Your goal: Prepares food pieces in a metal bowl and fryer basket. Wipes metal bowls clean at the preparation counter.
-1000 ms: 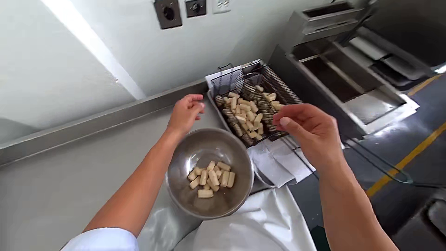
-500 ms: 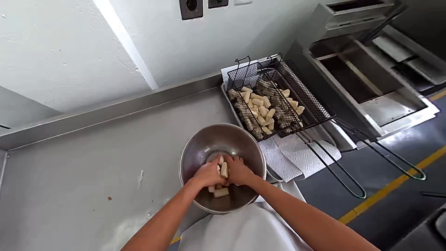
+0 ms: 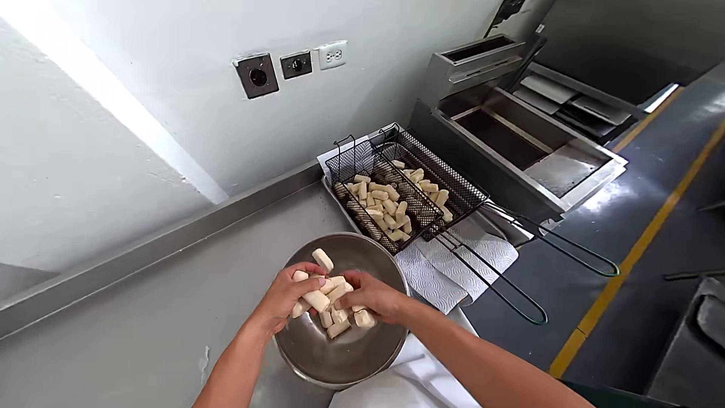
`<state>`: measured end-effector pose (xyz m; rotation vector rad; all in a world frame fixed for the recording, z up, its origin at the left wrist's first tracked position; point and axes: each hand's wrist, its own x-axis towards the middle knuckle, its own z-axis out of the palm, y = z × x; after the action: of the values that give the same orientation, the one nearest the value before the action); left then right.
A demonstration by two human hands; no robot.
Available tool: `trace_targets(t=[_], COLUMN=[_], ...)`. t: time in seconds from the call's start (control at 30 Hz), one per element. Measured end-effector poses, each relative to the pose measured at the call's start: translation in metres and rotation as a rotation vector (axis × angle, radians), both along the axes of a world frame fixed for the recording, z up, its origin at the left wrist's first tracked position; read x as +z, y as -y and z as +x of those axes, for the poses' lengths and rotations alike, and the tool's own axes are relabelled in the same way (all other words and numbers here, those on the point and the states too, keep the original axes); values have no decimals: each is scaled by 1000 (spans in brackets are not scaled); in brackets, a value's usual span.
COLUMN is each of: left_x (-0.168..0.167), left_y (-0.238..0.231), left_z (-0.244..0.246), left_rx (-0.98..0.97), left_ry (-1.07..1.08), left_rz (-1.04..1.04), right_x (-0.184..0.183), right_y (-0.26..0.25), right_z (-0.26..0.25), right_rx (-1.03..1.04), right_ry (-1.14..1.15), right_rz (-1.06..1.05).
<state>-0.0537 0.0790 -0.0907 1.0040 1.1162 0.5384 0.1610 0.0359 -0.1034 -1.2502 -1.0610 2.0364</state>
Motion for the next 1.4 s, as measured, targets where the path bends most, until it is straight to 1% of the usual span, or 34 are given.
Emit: trace_targets(t=[0.07, 0.13, 0.2, 0.27, 0.3, 0.33, 0.43, 0.53, 0.63, 0.77, 0.93, 1.03, 1.1, 1.17, 1.27, 1.33, 1.4], left_x=[32, 61, 83, 94, 96, 96, 80, 56, 35, 21, 16, 15, 22, 33, 51, 57, 60], left_y=[-11, -26, -49, -82, -101, -121, -174, -207, -225, -240, -248, -247, -245, -237, -222, -216, -211], left_z=[11, 28, 50, 78, 93, 108, 144, 170, 180, 180, 179, 177, 177, 180, 190, 195, 195], left_rx=[-66, -123, -148, -144, -148, -161, -187, -153, -113, -110, -79, -64, -75, -75, -55, -71, -121], left_ry=[-56, -92, -92, -104, -113, -124, -129, -186, -286, -358, -355, -335, -252, -91, 121, 148, 113], left_rz=[72, 161, 250, 330, 350, 353, 264, 201, 230, 274, 300, 357, 386, 395, 401, 431, 419], right_x=[33, 66, 95, 110, 112, 113, 104, 90, 82, 81, 78, 79, 81, 81, 79, 81, 83], right_y=[-11, -25, -44, -71, -87, -103, -139, -158, -172, -186, -197, -198, -196, -191, -183, -180, -177], right_z=[11, 29, 52, 79, 94, 108, 140, 152, 155, 160, 162, 162, 163, 165, 165, 160, 156], right_rx=[74, 101, 51, -37, -74, -97, -152, -237, -326, -372, -525, -500, -477, -431, -279, -260, -308], right_ry=[181, 341, 469, 609, 680, 727, 693, 662, 670, 711, 582, 591, 580, 562, 534, 534, 513], right_rz=[104, 241, 354, 454, 469, 441, 286, 262, 285, 287, 328, 346, 339, 312, 297, 322, 333])
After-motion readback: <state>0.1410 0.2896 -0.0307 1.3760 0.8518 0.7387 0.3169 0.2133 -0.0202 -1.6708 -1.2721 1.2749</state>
